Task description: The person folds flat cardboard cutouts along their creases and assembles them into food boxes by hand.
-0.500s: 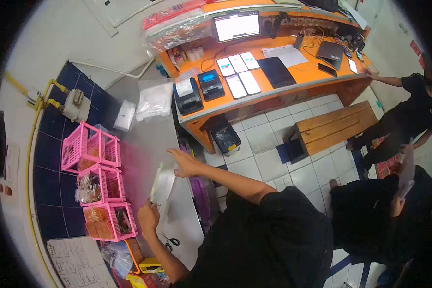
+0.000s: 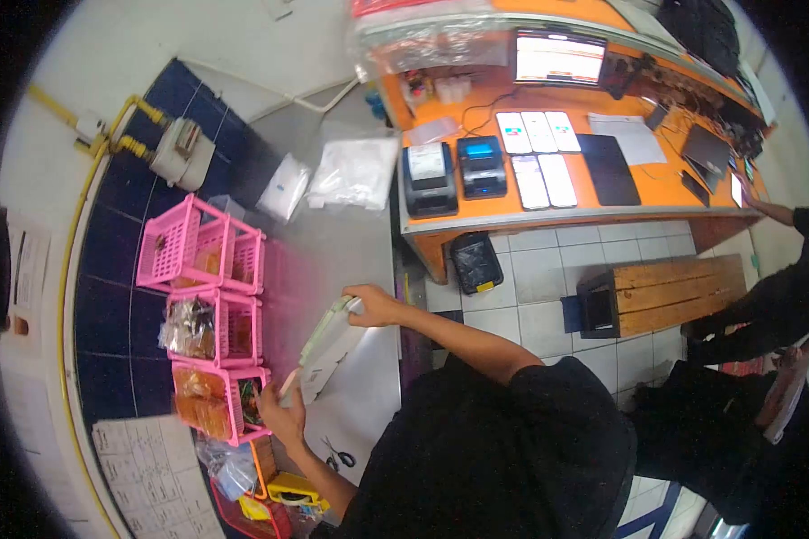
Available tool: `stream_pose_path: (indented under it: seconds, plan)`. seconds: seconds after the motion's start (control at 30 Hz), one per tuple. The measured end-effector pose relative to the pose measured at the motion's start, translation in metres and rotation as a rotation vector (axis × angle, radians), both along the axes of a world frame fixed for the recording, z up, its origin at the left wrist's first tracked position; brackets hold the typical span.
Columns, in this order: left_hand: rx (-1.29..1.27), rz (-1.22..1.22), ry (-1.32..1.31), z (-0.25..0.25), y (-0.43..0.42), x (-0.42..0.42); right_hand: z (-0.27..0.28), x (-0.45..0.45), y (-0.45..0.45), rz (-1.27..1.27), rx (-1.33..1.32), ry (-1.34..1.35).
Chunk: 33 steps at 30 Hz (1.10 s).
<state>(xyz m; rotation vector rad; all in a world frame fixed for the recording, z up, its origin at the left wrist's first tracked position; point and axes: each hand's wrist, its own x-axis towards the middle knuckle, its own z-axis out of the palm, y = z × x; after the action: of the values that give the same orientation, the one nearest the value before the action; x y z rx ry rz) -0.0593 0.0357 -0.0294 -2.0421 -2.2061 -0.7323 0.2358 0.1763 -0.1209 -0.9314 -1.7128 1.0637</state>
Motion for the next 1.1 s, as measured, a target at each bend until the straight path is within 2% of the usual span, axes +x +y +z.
stream_pose_path:
  seconds: [0.03,0.17,0.27,0.3,0.4,0.43,0.53,0.63,0.73,0.8,0.87,0.93,0.97,1.0,1.07,1.1]
  plan:
    - [0.017,0.064,-0.037,-0.001,-0.011,-0.005,-0.002,0.0,-0.002,-0.024,-0.04,0.023]
    - [0.478,0.254,-1.28,-0.084,-0.013,-0.005,-0.003,-0.017,-0.017,-0.089,-0.139,0.138]
    - [0.622,0.311,-1.333,-0.115,-0.007,-0.008,-0.011,-0.029,-0.022,-0.162,-0.14,0.171]
    - [0.634,0.236,-1.309,-0.114,-0.007,-0.003,-0.015,-0.032,-0.022,-0.19,-0.131,0.173]
    - [0.713,0.262,-1.491,-0.139,-0.001,-0.005,-0.02,-0.035,-0.024,-0.255,-0.093,0.105]
    - [0.784,0.324,-1.402,-0.143,0.004,-0.001,-0.02,-0.034,-0.024,-0.274,-0.017,0.059]
    - [0.716,0.361,-1.24,-0.147,0.009,-0.003,-0.015,-0.033,-0.026,-0.27,-0.017,0.07]
    - [0.712,0.522,-1.206,-0.151,0.039,-0.026,0.001,-0.024,-0.033,-0.215,-0.205,-0.022]
    - [0.352,0.449,-0.887,-0.11,0.068,-0.035,0.019,-0.018,-0.043,-0.215,-0.43,-0.085]
    - [0.124,0.56,-0.643,-0.074,0.104,-0.026,0.01,-0.015,-0.057,-0.176,-0.468,-0.183]
    - [-0.1,0.585,-0.432,-0.064,0.139,-0.018,-0.004,-0.013,-0.065,-0.11,-0.544,-0.282]
    - [-0.331,0.522,-0.251,-0.07,0.164,-0.02,-0.027,-0.015,-0.071,-0.023,-0.67,-0.376]
    - [-0.28,0.446,-0.173,-0.095,0.176,-0.033,-0.048,-0.016,-0.076,-0.02,-0.592,-0.358]
    - [-0.229,0.368,-0.094,-0.134,0.191,-0.049,-0.041,-0.011,-0.075,0.017,-0.665,-0.331]
    - [-0.23,0.293,-0.028,-0.148,0.196,-0.047,-0.014,0.003,-0.071,0.086,-0.816,-0.273]
    - [-0.274,0.297,-0.048,-0.134,0.196,-0.025,-0.02,0.005,-0.071,0.081,-0.835,-0.276]
